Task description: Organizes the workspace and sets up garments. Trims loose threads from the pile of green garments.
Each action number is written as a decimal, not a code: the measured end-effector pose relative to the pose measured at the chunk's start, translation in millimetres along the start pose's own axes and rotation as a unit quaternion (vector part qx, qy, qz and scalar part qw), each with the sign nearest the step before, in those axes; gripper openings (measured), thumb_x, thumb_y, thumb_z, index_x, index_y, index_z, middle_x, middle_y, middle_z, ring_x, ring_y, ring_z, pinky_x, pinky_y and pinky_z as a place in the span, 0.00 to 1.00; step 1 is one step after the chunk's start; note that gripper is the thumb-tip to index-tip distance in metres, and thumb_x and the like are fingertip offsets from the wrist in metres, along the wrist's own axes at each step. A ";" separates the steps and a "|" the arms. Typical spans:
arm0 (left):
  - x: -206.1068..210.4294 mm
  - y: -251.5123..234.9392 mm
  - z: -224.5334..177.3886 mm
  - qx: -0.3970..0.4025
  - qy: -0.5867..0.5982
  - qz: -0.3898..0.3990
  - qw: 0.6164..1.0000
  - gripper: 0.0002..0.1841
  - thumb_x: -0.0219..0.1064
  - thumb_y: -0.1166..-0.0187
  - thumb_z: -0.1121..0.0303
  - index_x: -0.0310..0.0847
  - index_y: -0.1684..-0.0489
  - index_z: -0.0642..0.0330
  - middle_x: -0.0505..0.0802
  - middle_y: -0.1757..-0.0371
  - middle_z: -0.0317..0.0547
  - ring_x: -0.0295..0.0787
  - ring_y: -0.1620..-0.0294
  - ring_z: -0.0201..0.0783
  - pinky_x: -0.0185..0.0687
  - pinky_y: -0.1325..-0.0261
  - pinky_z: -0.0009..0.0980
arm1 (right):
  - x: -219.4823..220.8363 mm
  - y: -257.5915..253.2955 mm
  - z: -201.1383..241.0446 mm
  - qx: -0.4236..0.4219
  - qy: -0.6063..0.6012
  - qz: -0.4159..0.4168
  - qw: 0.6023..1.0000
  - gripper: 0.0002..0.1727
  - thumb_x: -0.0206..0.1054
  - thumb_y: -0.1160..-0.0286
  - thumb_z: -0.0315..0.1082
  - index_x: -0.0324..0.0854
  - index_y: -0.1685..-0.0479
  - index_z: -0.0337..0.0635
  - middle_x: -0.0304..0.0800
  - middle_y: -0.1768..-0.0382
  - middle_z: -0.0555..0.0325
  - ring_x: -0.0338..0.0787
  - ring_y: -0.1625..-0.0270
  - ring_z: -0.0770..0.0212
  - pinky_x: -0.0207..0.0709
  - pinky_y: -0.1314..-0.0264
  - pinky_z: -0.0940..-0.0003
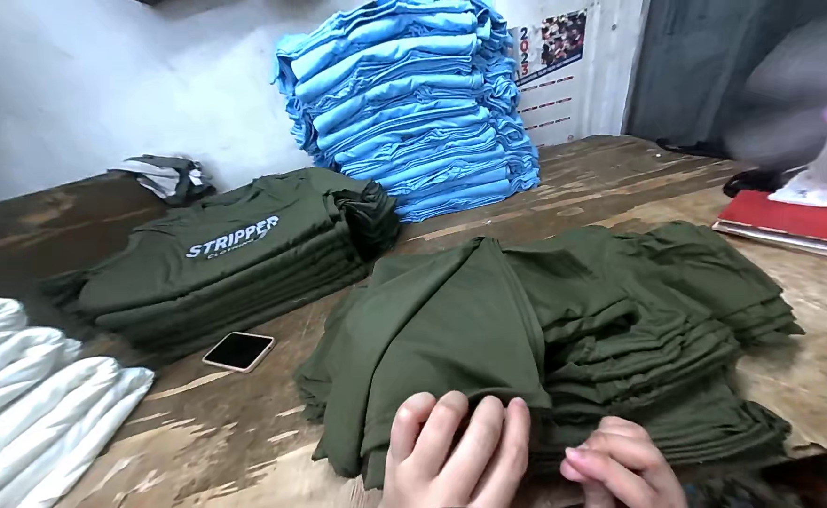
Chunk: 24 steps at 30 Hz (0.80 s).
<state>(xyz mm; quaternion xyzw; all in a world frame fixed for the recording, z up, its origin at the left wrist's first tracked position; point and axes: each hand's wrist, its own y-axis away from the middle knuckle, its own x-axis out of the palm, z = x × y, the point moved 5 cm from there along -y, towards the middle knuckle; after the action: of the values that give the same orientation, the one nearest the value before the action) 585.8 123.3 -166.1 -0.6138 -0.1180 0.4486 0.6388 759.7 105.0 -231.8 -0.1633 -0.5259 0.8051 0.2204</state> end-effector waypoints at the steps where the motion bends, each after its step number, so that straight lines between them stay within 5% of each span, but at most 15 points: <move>1: 0.9 -0.4 -2.1 0.009 -0.005 0.003 1.000 0.09 0.64 0.17 0.67 0.89 0.46 0.46 0.89 0.55 0.36 0.76 0.50 0.38 0.60 0.37 0.37 | -0.6 0.0 0.0 0.000 -0.003 0.000 1.000 0.03 0.69 0.17 0.38 0.88 0.55 0.56 0.84 0.56 0.73 0.84 0.47 0.77 0.76 0.35 0.78; 7: 16.3 -0.9 -10.4 0.063 0.009 -0.016 0.998 0.08 0.65 0.16 0.67 0.89 0.49 0.50 0.91 0.49 0.41 0.78 0.50 0.39 0.62 0.38 0.36 | 0.0 0.3 3.4 -0.019 -0.045 0.021 0.999 0.04 0.68 0.17 0.35 0.88 0.54 0.55 0.83 0.56 0.71 0.83 0.47 0.76 0.75 0.35 0.78; 9: 13.7 -6.1 -3.8 -0.011 0.042 -0.001 0.999 0.09 0.65 0.16 0.63 0.90 0.47 0.45 0.93 0.50 0.37 0.81 0.50 0.38 0.66 0.41 0.37 | -4.0 1.4 2.5 -0.030 -0.053 0.040 0.997 0.03 0.71 0.20 0.38 0.89 0.57 0.53 0.81 0.63 0.69 0.82 0.54 0.75 0.73 0.36 0.76; 12: 13.4 -14.5 23.4 -0.161 0.115 0.078 0.977 0.19 0.69 0.21 0.46 0.92 0.42 0.44 0.91 0.59 0.37 0.86 0.57 0.37 0.79 0.52 0.40 | -4.4 -1.9 -4.9 0.014 0.050 0.046 0.998 0.20 0.70 0.23 0.57 0.85 0.75 0.52 0.81 0.83 0.68 0.80 0.74 0.72 0.75 0.45 0.68; 14: 17.3 -12.7 40.6 -0.223 0.155 0.135 0.953 0.26 0.69 0.26 0.36 0.90 0.39 0.42 0.89 0.58 0.31 0.85 0.56 0.30 0.84 0.49 0.36 | 6.9 -12.5 -10.1 0.077 0.146 0.046 0.985 0.25 0.72 0.30 0.65 0.84 0.72 0.51 0.84 0.79 0.69 0.81 0.72 0.71 0.76 0.52 0.64; 18: 12.7 -11.2 50.9 -0.245 0.174 0.128 0.945 0.24 0.72 0.26 0.41 0.90 0.38 0.41 0.88 0.53 0.27 0.85 0.52 0.24 0.85 0.48 0.28 | 24.2 -16.8 -13.0 0.069 0.166 0.029 0.983 0.14 0.66 0.22 0.43 0.86 0.74 0.49 0.87 0.76 0.69 0.84 0.66 0.71 0.76 0.55 0.70; 20: 3.9 -9.8 52.8 -0.226 0.187 0.111 0.950 0.20 0.74 0.26 0.46 0.91 0.39 0.40 0.91 0.50 0.29 0.86 0.48 0.26 0.86 0.45 0.31 | 17.9 -9.9 -7.2 0.071 0.110 0.039 0.991 0.14 0.64 0.18 0.40 0.82 0.74 0.47 0.85 0.76 0.65 0.84 0.65 0.70 0.76 0.53 0.72; 24: -9.5 -3.6 36.0 -0.120 0.154 0.076 0.978 0.09 0.73 0.21 0.56 0.93 0.47 0.36 0.93 0.55 0.29 0.84 0.49 0.32 0.72 0.42 0.37 | 6.5 2.6 -3.6 0.085 0.011 0.044 0.995 0.11 0.67 0.23 0.36 0.78 0.74 0.47 0.81 0.76 0.65 0.83 0.63 0.73 0.76 0.48 0.78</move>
<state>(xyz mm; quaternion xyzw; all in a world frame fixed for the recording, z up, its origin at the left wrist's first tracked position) 556.7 141.5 -151.2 -0.7552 -0.0242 0.3785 0.5346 755.5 110.3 -235.9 -0.1756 -0.4459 0.8537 0.2038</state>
